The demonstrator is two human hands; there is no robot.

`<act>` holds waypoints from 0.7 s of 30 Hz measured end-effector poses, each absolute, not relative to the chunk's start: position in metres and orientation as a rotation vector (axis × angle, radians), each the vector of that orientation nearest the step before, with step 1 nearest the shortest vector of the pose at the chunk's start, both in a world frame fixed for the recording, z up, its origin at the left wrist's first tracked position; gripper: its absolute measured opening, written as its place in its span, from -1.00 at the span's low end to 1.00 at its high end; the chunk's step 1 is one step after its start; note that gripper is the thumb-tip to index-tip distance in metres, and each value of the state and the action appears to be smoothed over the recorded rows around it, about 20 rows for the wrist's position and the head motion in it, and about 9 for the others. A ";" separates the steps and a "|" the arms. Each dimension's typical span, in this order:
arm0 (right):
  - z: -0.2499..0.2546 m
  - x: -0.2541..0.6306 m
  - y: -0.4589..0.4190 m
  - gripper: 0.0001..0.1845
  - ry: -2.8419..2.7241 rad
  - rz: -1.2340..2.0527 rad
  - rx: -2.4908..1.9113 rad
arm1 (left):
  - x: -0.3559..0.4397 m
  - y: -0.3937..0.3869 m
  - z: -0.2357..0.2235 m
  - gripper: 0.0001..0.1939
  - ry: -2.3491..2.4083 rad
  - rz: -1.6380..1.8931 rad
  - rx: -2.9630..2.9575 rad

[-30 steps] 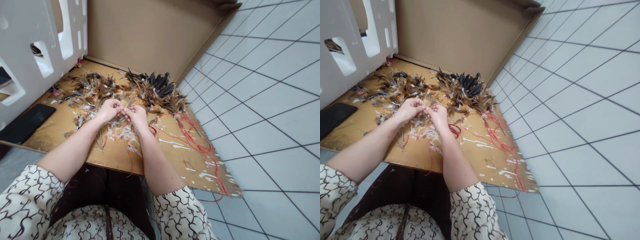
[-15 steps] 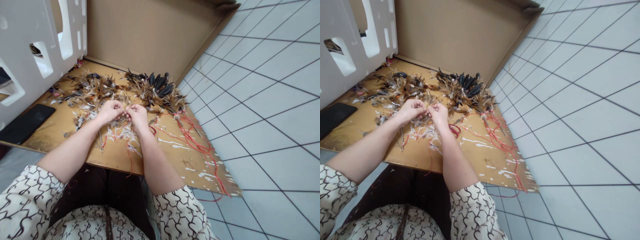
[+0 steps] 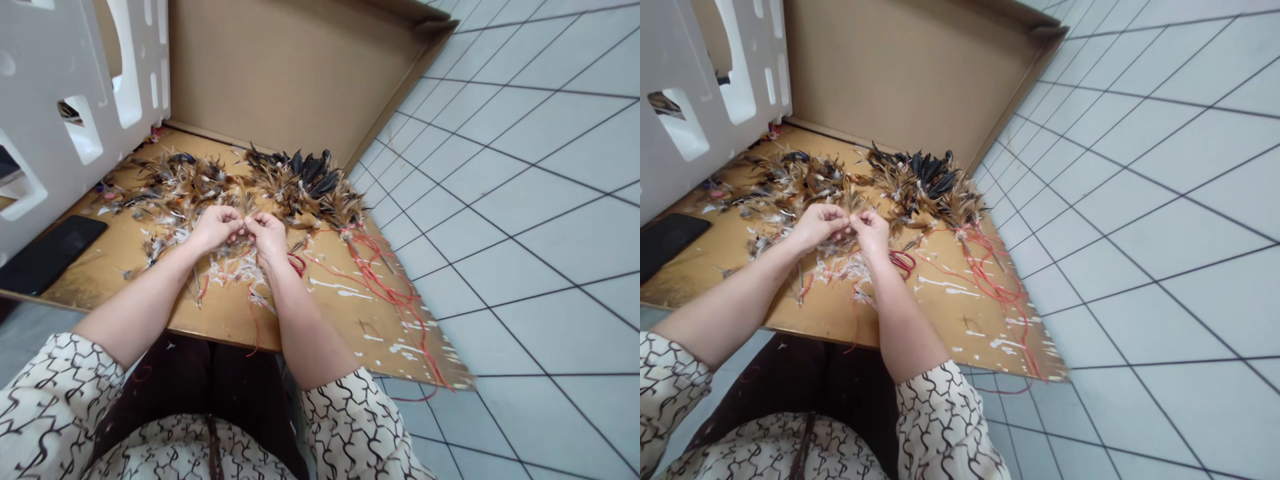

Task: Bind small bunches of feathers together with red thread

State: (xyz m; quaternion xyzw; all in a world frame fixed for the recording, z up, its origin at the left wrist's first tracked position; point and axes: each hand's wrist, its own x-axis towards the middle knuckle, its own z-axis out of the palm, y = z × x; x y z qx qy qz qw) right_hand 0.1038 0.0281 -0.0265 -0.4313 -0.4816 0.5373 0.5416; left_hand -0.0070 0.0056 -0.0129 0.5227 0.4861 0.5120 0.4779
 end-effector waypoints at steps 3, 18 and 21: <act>-0.026 0.103 0.027 -0.81 -1.115 1.298 -1.007 | -0.006 0.006 -0.010 -0.85 1.170 1.247 1.309; -0.026 0.108 0.031 -0.77 -1.104 1.343 -0.901 | -0.003 0.008 0.001 -0.84 1.552 1.099 1.856; -0.030 0.108 0.032 -0.76 -1.147 1.267 -0.985 | -0.002 0.008 -0.009 -0.85 1.515 1.171 1.761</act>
